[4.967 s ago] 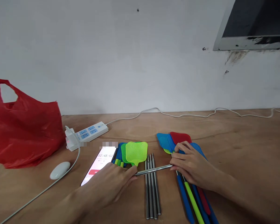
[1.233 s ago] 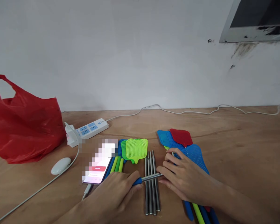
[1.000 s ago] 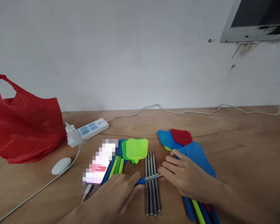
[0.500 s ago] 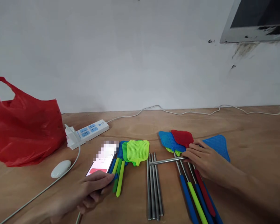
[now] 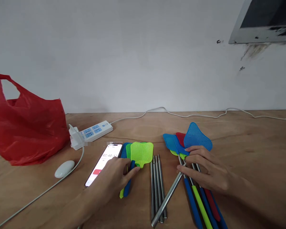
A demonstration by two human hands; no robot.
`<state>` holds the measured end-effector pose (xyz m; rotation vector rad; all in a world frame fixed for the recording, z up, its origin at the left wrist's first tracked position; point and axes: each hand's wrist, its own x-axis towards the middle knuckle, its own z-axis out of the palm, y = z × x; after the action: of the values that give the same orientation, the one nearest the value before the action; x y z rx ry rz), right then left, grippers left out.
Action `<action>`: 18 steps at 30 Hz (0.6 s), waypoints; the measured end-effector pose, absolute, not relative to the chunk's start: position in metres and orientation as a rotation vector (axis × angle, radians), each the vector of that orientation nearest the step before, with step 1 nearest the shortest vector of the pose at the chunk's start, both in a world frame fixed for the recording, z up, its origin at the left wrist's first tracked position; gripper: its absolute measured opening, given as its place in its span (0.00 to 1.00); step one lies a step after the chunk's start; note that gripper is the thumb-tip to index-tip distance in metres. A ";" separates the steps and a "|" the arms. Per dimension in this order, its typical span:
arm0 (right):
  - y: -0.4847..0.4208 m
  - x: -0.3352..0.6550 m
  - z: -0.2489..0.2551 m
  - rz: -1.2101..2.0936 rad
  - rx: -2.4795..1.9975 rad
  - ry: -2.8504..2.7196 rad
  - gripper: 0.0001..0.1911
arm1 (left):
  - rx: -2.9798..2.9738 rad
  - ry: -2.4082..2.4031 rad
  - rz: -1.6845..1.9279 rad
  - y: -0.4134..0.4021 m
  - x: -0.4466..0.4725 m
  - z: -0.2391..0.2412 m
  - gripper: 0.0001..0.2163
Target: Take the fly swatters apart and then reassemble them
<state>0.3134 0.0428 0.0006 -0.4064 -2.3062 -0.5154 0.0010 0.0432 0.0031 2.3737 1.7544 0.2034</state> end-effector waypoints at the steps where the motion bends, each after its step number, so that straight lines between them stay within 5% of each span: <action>1: 0.043 0.312 -0.001 -0.526 -0.418 -2.290 0.13 | 2.403 1.794 0.167 0.044 0.001 0.001 0.22; 11: 0.043 0.302 -0.002 -0.461 -0.495 -2.218 0.10 | 2.487 1.991 -0.249 0.041 0.006 0.004 0.23; 14: 0.040 0.299 -0.005 -0.041 -0.563 -2.186 0.14 | 2.502 1.961 -0.179 0.042 0.002 -0.001 0.21; 18: 0.036 0.291 -0.014 0.918 -0.757 -1.863 0.08 | 2.560 1.862 0.008 0.042 -0.002 -0.010 0.20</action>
<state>0.2914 0.0365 -0.0139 -0.7571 -1.8626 0.9185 -0.0023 0.0421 -0.0099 2.5599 1.8622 0.0078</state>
